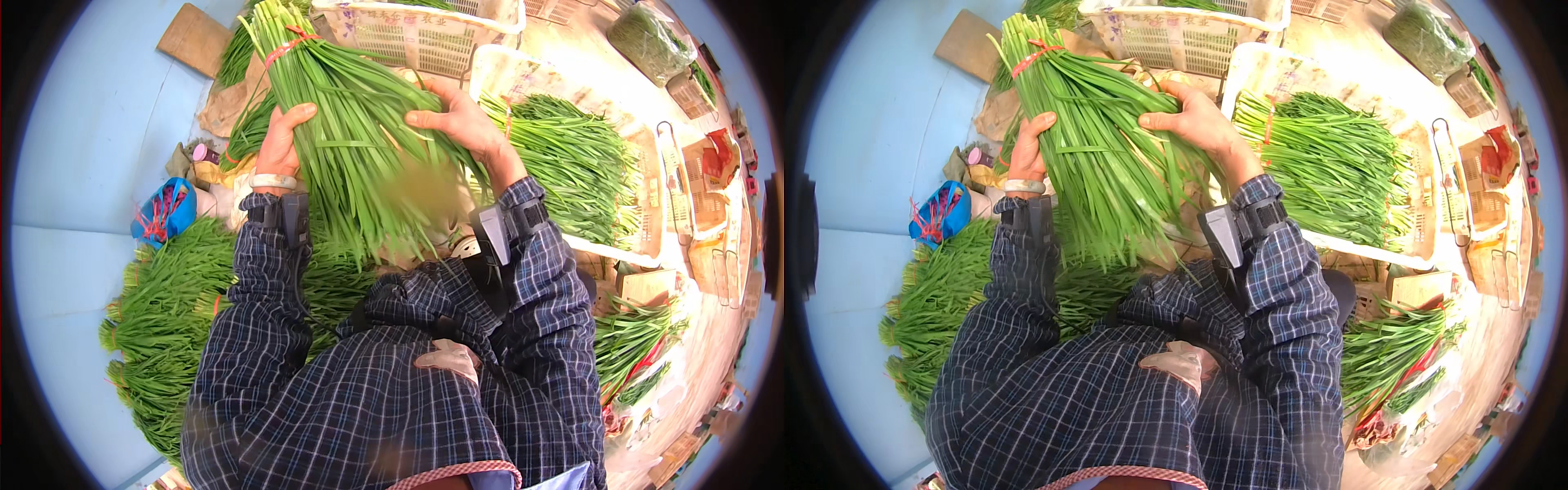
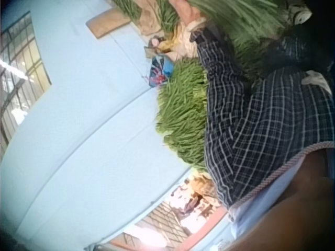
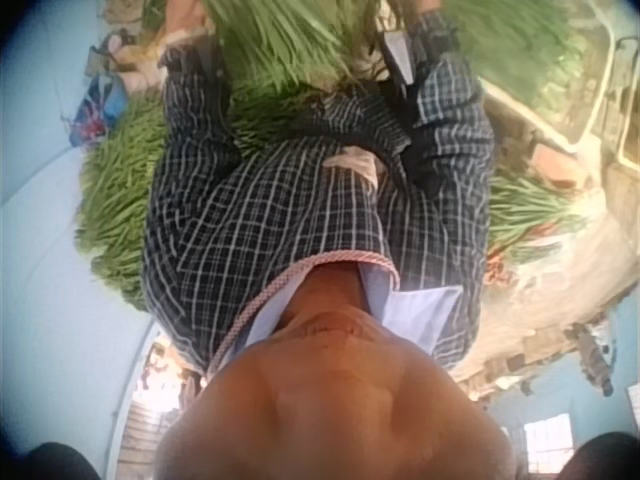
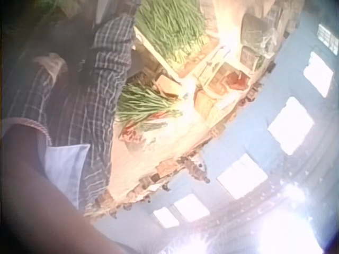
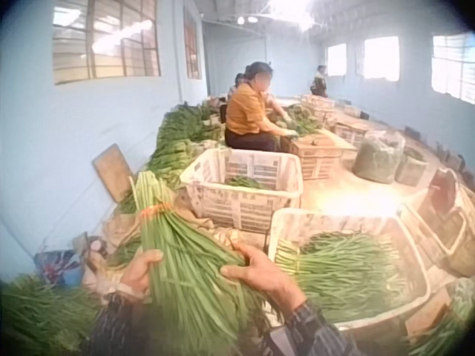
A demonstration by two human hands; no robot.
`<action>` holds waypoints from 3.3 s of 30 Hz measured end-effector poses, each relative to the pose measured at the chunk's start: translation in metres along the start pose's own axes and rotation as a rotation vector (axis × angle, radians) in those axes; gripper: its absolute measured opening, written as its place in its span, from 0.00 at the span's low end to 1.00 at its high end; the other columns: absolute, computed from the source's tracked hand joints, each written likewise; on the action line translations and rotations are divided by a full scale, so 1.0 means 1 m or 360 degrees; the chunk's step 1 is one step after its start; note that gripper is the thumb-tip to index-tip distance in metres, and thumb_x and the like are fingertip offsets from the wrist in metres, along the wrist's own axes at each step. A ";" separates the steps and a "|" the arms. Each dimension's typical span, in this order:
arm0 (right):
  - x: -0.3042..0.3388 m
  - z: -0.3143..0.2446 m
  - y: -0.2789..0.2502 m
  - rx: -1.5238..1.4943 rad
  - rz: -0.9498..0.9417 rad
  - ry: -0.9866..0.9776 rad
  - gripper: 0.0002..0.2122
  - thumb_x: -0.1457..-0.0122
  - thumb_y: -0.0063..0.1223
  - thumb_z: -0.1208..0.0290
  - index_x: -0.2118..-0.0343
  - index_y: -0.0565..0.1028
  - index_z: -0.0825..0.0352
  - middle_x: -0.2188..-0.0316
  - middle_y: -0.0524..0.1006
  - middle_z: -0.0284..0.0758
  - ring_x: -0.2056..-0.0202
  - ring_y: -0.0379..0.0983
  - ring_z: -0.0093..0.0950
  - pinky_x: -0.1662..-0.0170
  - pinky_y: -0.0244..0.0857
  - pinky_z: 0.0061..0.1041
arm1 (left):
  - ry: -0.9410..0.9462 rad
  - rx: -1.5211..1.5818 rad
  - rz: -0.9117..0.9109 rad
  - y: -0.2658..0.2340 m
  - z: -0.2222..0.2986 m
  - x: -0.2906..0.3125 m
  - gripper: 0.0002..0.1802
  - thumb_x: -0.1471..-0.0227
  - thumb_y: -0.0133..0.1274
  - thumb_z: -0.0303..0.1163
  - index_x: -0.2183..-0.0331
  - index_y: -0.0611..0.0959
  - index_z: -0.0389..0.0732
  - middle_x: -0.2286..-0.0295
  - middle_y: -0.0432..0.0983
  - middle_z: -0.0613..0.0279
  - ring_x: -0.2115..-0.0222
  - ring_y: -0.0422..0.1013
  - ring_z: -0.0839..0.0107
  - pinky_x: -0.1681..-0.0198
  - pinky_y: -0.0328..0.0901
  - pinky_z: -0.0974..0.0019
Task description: Bundling and tying green vegetables with red bands.
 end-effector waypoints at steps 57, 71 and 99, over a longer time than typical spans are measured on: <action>0.031 -0.016 0.063 0.1002 0.1105 -0.0512 0.05 0.44 0.55 0.70 0.70 0.76 0.65 0.73 0.76 0.42 0.73 0.73 0.43 0.69 0.67 0.39 | 0.0552 -0.0178 0.0227 0.068 0.000 -0.024 0.25 0.59 0.56 0.15 0.56 0.70 0.35 0.65 0.74 0.59 0.67 0.73 0.69 0.63 0.70 0.66; 0.017 0.024 0.039 -0.0773 0.1219 -0.0277 0.07 0.37 0.49 0.72 0.67 0.77 0.69 0.75 0.74 0.27 0.74 0.68 0.15 0.71 0.64 0.14 | 0.0606 -0.0201 0.0536 0.068 -0.018 -0.022 0.22 0.57 0.54 0.12 0.57 0.72 0.35 0.64 0.75 0.58 0.67 0.74 0.68 0.65 0.72 0.66; 0.023 -0.007 0.070 -0.0581 0.0724 -0.0175 0.04 0.42 0.53 0.76 0.65 0.77 0.69 0.75 0.75 0.32 0.74 0.70 0.21 0.68 0.66 0.22 | 0.0677 -0.0139 0.0642 0.069 -0.023 -0.026 0.40 0.64 0.61 0.14 0.48 0.62 0.36 0.59 0.70 0.58 0.60 0.70 0.66 0.55 0.67 0.65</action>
Point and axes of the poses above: each hand's wrist, its own x-axis away from the middle knuckle, its own y-axis out of the palm, z = x × y, the point moved 2 cm from there along -x, towards the middle knuckle
